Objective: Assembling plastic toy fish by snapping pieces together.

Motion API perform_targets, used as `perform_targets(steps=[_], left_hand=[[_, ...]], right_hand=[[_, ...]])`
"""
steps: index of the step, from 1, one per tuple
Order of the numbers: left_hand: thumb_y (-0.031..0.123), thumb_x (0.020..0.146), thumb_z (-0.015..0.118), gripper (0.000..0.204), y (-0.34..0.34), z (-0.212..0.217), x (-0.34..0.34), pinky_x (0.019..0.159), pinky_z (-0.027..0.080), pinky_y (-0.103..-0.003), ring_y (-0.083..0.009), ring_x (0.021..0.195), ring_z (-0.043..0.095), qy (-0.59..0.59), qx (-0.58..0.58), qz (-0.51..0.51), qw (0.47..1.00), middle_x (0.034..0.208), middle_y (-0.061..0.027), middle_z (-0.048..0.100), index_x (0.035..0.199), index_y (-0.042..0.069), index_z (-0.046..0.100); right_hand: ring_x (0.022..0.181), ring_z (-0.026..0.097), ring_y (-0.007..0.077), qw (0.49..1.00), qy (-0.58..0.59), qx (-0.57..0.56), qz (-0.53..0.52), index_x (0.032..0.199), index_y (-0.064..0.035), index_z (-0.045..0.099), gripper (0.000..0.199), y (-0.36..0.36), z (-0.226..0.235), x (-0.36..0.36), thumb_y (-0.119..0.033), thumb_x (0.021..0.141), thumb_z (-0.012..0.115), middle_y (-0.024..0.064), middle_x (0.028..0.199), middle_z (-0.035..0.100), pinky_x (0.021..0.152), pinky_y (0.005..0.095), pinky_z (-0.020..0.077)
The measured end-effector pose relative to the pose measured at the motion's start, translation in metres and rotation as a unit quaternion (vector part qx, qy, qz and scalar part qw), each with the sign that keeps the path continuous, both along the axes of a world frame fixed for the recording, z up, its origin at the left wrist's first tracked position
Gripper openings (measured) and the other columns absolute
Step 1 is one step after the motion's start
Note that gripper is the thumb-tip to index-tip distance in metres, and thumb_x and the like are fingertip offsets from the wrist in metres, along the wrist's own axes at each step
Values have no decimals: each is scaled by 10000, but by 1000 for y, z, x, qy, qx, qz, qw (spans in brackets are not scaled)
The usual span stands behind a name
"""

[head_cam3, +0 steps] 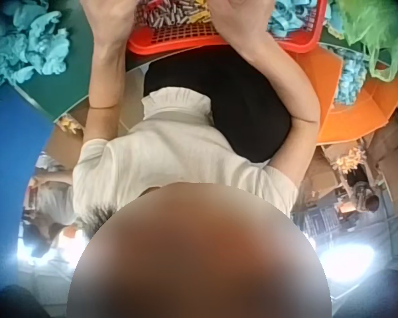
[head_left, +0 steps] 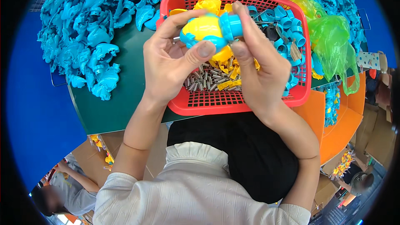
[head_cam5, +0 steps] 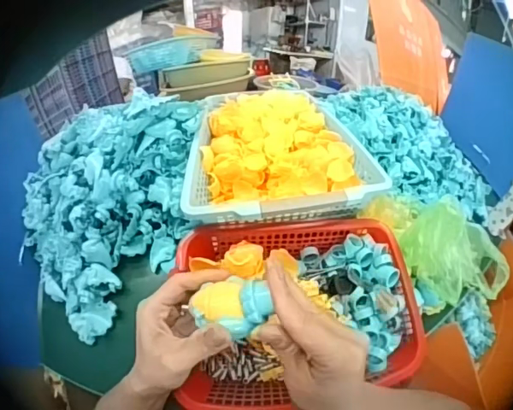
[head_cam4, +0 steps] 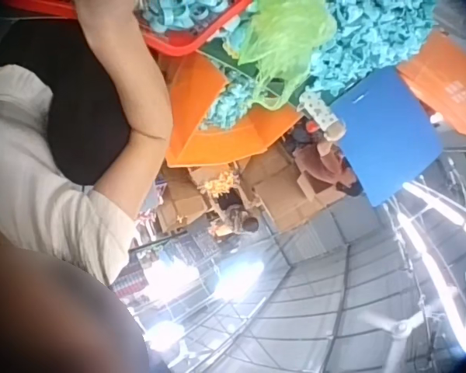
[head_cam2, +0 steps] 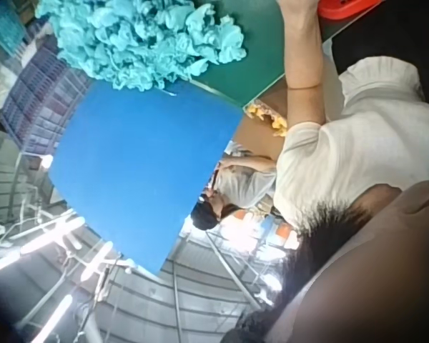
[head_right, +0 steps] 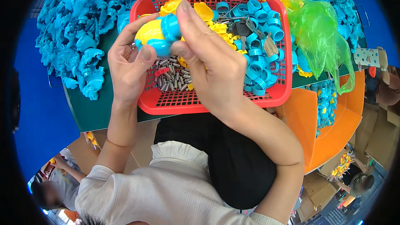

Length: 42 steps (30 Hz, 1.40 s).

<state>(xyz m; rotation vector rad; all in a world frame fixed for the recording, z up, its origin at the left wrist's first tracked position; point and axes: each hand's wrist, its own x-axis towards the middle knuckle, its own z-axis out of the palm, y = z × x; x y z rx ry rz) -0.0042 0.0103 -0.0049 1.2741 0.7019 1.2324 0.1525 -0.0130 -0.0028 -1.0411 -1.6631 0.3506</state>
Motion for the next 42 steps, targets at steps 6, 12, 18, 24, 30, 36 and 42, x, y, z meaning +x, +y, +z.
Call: perform_targets(steps=[6, 12, 18, 24, 30, 36, 42], left_hand=[[97, 742, 737, 509, -1, 2, 2, 819, 497, -287, -174, 970, 580, 17, 0, 42, 999, 1079, -123, 566, 1171, -34, 497], [48, 646, 780, 613, 1, -3, 8, 899, 463, -313, -208, 1055, 559, 56, 161, 1, 985, 1183, -126, 547, 1187, 0, 496], [144, 633, 804, 802, -1, 0, 7, 961, 421, -355, -259, 1131, 517, 93, 139, -5, 986, 1190, -203, 532, 1283, -9, 361], [181, 644, 804, 813, 0, 0, 10, 919, 422, -328, -217, 1035, 554, 138, 187, -19, 972, 1133, -172, 560, 1296, -2, 355], [136, 719, 746, 388, -1, -1, 6, 748, 416, -262, -128, 790, 510, 220, 148, -3, 964, 899, -62, 544, 1017, -6, 542], [95, 750, 712, 177, -4, -4, 9, 597, 428, -240, -115, 656, 541, 184, 125, 38, 974, 708, -45, 546, 818, -1, 580], [39, 730, 702, 142, -3, -4, 10, 600, 438, -255, -156, 657, 557, 184, 183, 32, 965, 716, -78, 570, 794, -25, 592]], right_hand=[[1158, 503, 288, 991, 64, -113, 37, 1250, -2, 478, 404, -5, 2, -2, -65, 861, 564, 201, 1252, 500, 926, 341, 439], [1049, 557, 202, 932, 269, -214, 112, 1225, 17, 471, 394, 1, 15, 27, -268, 956, 427, 145, 1141, 557, 917, 303, 434], [1058, 551, 211, 843, 318, -391, 189, 1282, 18, 395, 609, -5, 21, 23, -481, 950, 283, 140, 1154, 532, 886, 343, 465], [910, 626, 192, 835, 282, -434, 185, 1224, 38, 437, 636, -6, 24, 25, -515, 924, 348, 146, 1036, 593, 763, 304, 531], [716, 665, 215, 640, 543, -513, 179, 1072, 18, 515, 524, 0, 8, 32, -451, 936, 324, 174, 899, 637, 629, 292, 553], [665, 644, 197, 644, 496, -538, 224, 1089, 15, 521, 541, -3, 3, 31, -439, 954, 259, 163, 866, 642, 589, 277, 537], [622, 586, 164, 657, 522, -490, 237, 1067, -26, 531, 486, -3, 0, 34, -423, 957, 274, 117, 879, 627, 575, 271, 481]])
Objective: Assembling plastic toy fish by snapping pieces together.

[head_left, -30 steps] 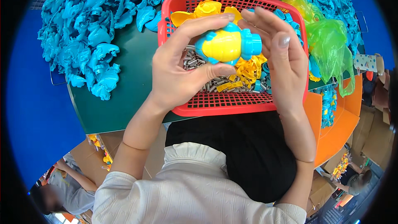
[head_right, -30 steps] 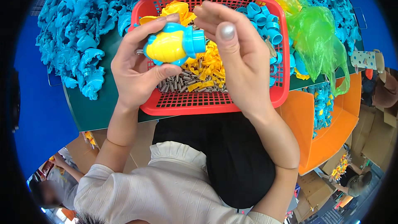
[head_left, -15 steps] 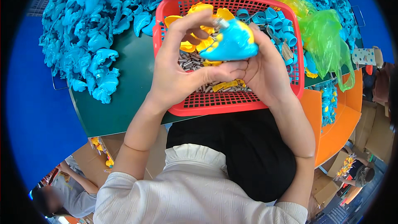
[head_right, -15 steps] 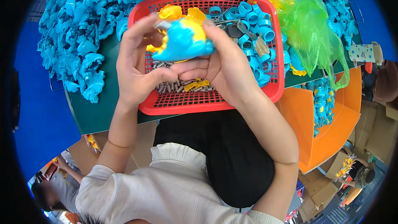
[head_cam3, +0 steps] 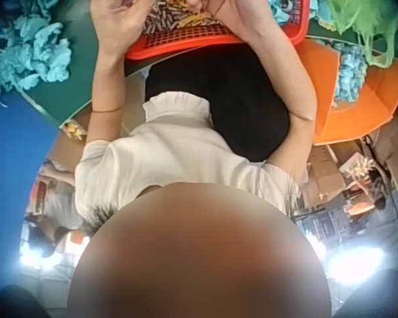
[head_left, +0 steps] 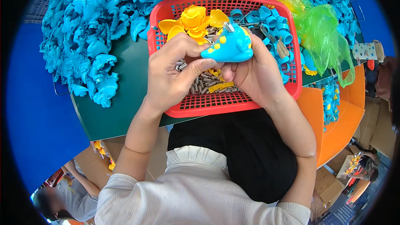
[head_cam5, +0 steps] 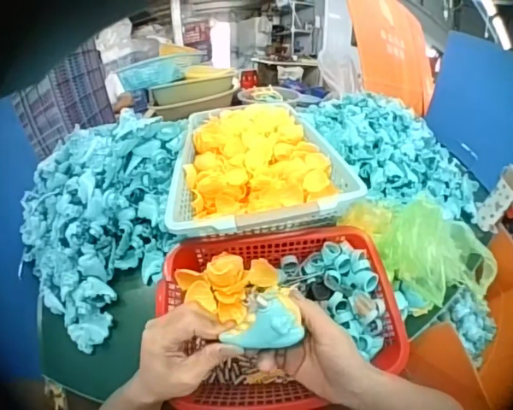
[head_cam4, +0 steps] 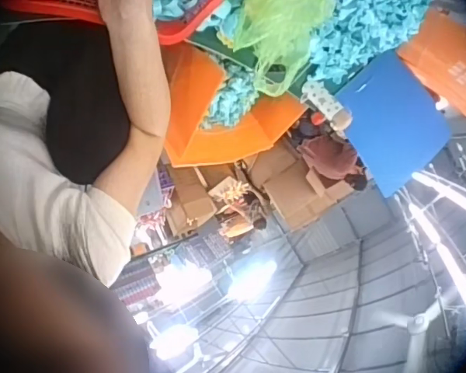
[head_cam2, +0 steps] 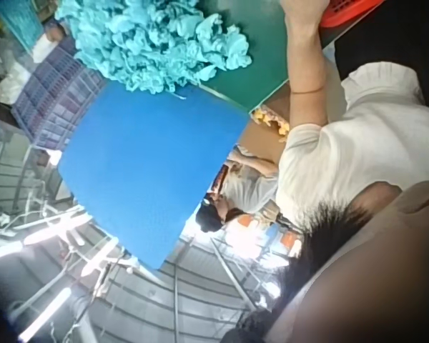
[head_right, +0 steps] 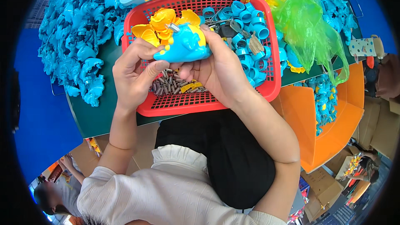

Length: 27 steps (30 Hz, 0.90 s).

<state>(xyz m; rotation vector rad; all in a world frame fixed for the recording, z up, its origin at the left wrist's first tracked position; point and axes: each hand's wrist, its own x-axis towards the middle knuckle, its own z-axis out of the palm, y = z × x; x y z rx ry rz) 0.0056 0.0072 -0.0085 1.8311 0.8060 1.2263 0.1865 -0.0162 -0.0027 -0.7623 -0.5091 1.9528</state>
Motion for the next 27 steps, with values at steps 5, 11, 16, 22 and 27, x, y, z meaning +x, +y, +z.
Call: perform_targets(steps=[5, 11, 16, 22, 27], left_hand=[[16, 702, 712, 195, -2, 6, -4, 631, 466, -259, -164, 696, 582, 44, 46, -14, 998, 779, -92, 588, 873, -24, 627], [34, 740, 690, 327, 6, 4, -23, 682, 475, -241, -132, 745, 589, -72, 74, 37, 994, 941, -87, 600, 1050, 6, 592], [79, 817, 623, 207, 17, 26, -97, 722, 448, -251, -126, 784, 562, 142, 62, 310, 938, 941, -45, 623, 1018, 33, 599], [83, 672, 712, 333, 5, 12, -153, 855, 359, -369, -253, 1002, 454, 604, 92, 332, 719, 1020, -43, 519, 994, 106, 630], [118, 648, 729, 326, 15, -4, -162, 845, 348, -399, -239, 1026, 448, 615, 171, 333, 694, 1049, -24, 489, 962, 136, 641]], right_hand=[[566, 556, 132, 998, -26, -51, -39, 1009, -47, 544, 394, -3, 9, -1, -384, 945, 351, 77, 822, 632, 541, 246, 449], [623, 399, 121, 947, 129, 173, -240, 1030, 40, 473, 264, 4, 44, 101, -194, 910, 482, 84, 820, 498, 579, 255, 346], [579, 364, 145, 802, 154, 199, -541, 833, -20, 488, 248, -54, 28, 277, -248, 884, 406, 45, 690, 416, 583, 302, 284], [585, 436, 156, 591, 255, 105, -758, 1058, -7, 500, 517, -134, -88, 409, -472, 876, 366, 46, 736, 498, 556, 319, 321], [662, 459, 175, 594, 250, 131, -753, 1111, 16, 478, 658, -137, -59, 384, -574, 845, 357, 91, 854, 519, 574, 329, 327]])
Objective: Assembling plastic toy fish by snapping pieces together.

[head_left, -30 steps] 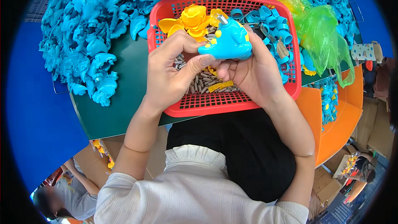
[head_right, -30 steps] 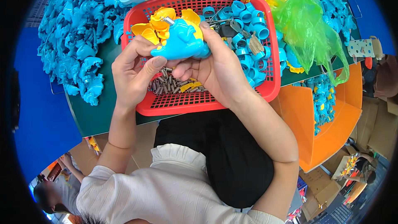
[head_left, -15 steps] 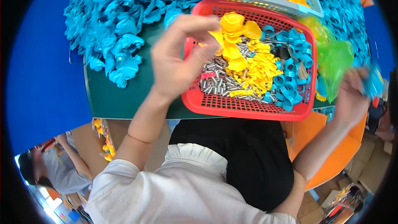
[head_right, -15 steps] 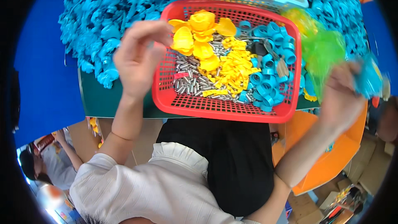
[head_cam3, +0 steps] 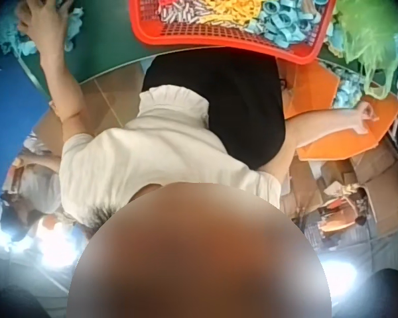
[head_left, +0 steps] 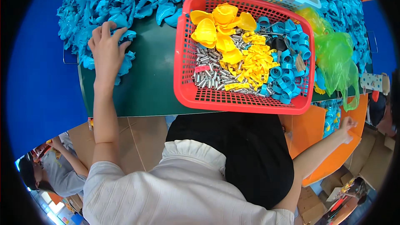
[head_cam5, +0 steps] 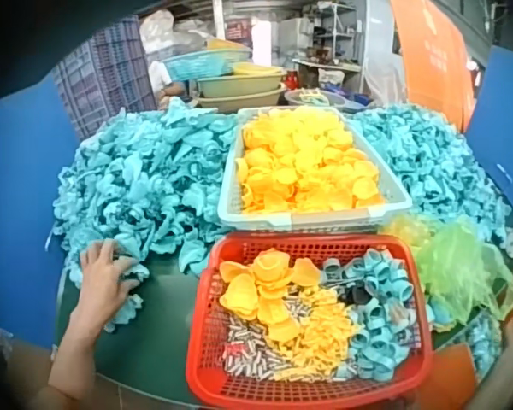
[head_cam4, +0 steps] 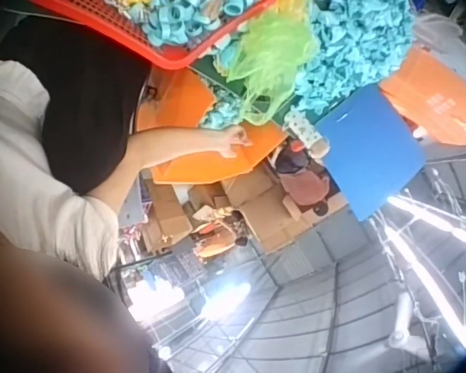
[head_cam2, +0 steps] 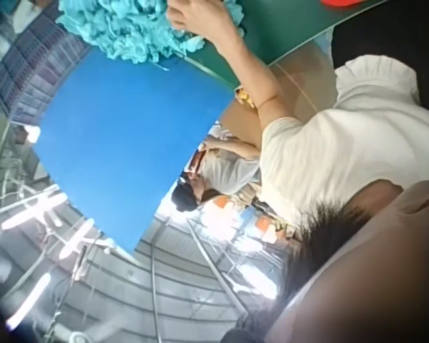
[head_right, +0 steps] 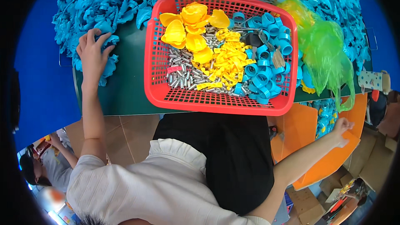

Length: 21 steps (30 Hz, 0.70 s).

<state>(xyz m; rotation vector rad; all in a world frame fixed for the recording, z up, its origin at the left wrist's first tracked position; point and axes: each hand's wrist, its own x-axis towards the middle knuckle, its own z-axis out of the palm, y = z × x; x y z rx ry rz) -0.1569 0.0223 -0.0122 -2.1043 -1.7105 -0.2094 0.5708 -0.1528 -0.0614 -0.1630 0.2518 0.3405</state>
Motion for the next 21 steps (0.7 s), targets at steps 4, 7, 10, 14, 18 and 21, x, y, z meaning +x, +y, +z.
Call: perform_targets(steps=[4, 7, 10, 14, 18, 21], left_hand=[[85, 691, 673, 187, 9, 2, -10, 792, 356, -388, -225, 981, 469, -51, 19, -4, 999, 997, -5, 512, 862, 129, 612], [77, 699, 660, 208, 4, 6, -10, 784, 352, -380, -217, 976, 469, 8, -15, 1, 1000, 985, -12, 515, 891, 133, 601], [90, 702, 664, 236, 3, -2, -17, 812, 354, -381, -211, 957, 497, -4, 12, 19, 1000, 966, 15, 563, 923, 157, 617], [70, 703, 668, 225, 2, 5, -22, 775, 372, -344, -205, 880, 513, -53, 105, 9, 993, 924, 26, 603, 912, 149, 635], [63, 719, 656, 159, 9, 10, -11, 688, 393, -301, -197, 802, 514, -177, 137, -23, 974, 876, 4, 604, 865, 120, 627], [87, 759, 647, 115, 13, 8, -3, 570, 385, -270, -154, 679, 516, -262, 127, -14, 957, 835, -19, 597, 863, 80, 598]], right_hand=[[632, 412, 182, 967, -239, -5, 91, 989, 2, 482, 350, 11, 61, -15, -317, 870, 401, 84, 837, 499, 579, 338, 315], [634, 406, 174, 939, -318, -16, 128, 955, 6, 465, 271, 37, 103, -64, -238, 855, 406, 68, 795, 471, 608, 337, 314], [635, 403, 165, 908, -374, 7, 189, 930, 1, 451, 222, 49, 119, -98, -199, 837, 423, 55, 764, 443, 636, 327, 309], [644, 396, 162, 894, -349, 69, 274, 922, -7, 450, 176, 62, 125, -132, -154, 824, 448, 48, 761, 430, 647, 322, 303], [676, 355, 168, 880, -338, 59, 329, 911, 13, 462, 147, 79, 128, -167, -105, 824, 469, 64, 776, 415, 644, 319, 293], [704, 341, 165, 863, -356, 52, 355, 960, 28, 471, 155, 91, 124, -193, -80, 849, 483, 67, 800, 414, 640, 302, 294]])
